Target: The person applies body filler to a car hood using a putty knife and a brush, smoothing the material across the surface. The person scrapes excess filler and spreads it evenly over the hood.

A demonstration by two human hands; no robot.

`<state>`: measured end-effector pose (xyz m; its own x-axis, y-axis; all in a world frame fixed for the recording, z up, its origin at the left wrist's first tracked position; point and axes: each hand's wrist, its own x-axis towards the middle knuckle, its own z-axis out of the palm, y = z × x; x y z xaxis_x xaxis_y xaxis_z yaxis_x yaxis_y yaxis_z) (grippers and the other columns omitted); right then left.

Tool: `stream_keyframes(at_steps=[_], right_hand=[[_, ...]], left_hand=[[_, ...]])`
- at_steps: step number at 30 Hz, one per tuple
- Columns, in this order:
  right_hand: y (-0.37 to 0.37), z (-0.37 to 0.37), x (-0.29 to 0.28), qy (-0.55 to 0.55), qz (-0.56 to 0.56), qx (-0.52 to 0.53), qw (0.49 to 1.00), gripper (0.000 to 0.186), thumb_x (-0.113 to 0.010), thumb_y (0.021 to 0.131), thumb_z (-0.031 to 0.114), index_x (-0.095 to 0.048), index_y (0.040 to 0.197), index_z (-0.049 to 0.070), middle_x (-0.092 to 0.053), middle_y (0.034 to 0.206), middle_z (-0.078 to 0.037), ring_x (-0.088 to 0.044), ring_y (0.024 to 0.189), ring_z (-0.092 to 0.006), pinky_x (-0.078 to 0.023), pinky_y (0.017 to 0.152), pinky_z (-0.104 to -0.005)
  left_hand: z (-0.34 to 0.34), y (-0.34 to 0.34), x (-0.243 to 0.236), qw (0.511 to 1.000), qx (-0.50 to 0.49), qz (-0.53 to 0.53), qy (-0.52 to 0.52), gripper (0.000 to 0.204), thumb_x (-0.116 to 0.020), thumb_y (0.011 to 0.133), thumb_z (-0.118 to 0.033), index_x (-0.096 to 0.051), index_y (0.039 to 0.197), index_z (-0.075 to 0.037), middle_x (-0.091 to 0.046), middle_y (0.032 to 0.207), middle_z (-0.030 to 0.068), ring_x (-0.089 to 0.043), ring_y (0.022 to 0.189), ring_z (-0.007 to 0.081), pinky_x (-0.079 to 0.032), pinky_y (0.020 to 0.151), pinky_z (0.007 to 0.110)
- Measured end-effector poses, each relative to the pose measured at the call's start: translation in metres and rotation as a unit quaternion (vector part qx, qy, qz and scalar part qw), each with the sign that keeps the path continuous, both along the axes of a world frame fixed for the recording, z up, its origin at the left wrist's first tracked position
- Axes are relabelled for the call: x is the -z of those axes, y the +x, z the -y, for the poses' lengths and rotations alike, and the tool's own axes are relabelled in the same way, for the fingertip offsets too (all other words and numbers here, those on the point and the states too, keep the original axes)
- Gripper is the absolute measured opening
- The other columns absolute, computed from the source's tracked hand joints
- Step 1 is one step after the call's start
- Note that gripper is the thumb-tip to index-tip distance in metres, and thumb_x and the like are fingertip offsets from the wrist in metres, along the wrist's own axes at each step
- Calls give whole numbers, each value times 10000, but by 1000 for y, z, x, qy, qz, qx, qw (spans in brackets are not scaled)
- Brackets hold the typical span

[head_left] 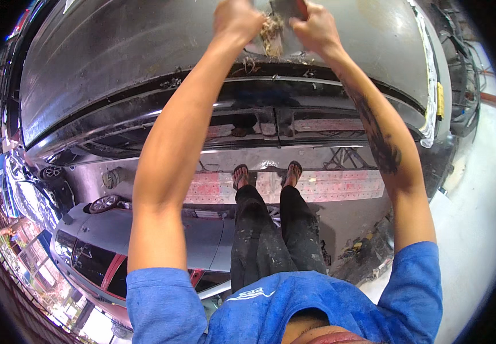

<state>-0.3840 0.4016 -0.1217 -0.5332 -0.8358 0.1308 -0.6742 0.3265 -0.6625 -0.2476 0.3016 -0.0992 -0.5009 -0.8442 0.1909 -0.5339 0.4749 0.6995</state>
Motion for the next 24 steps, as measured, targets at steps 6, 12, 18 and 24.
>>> stream_keyframes(at_steps=[6,12,18,24], right_hand=[[-1,-10,15,-61,14,17,998,283,-629,752,181,-659,955,-14,-677,852,-232,-669,868,-389,-515,794,-422],[-12,25,21,-19,-10,8,1000,306,-625,735,192,-656,956,-17,-682,866,-233,-673,814,-397,-522,790,-448],[-19,-32,20,-18,46,-13,999,244,-640,787,149,-656,965,-15,-662,780,-141,-655,668,-245,-525,630,-376],[-7,-43,9,-21,242,48,969,154,-653,846,83,-636,947,-31,-626,684,-40,-570,502,-94,-455,441,-273]], left_hand=[[10,25,31,998,-4,-3,-55,539,-518,756,-79,-507,1282,37,-652,1077,281,-673,930,386,-529,818,456],[22,-23,17,999,1,30,43,494,-513,765,-65,-525,1245,53,-649,1064,291,-651,992,396,-516,856,437],[25,83,18,1000,-20,-18,7,394,-521,758,-58,-544,1139,42,-666,1025,273,-687,919,364,-524,830,426],[11,94,46,990,-42,-127,45,295,-533,765,-48,-542,1052,21,-674,943,236,-674,924,375,-505,855,403]])
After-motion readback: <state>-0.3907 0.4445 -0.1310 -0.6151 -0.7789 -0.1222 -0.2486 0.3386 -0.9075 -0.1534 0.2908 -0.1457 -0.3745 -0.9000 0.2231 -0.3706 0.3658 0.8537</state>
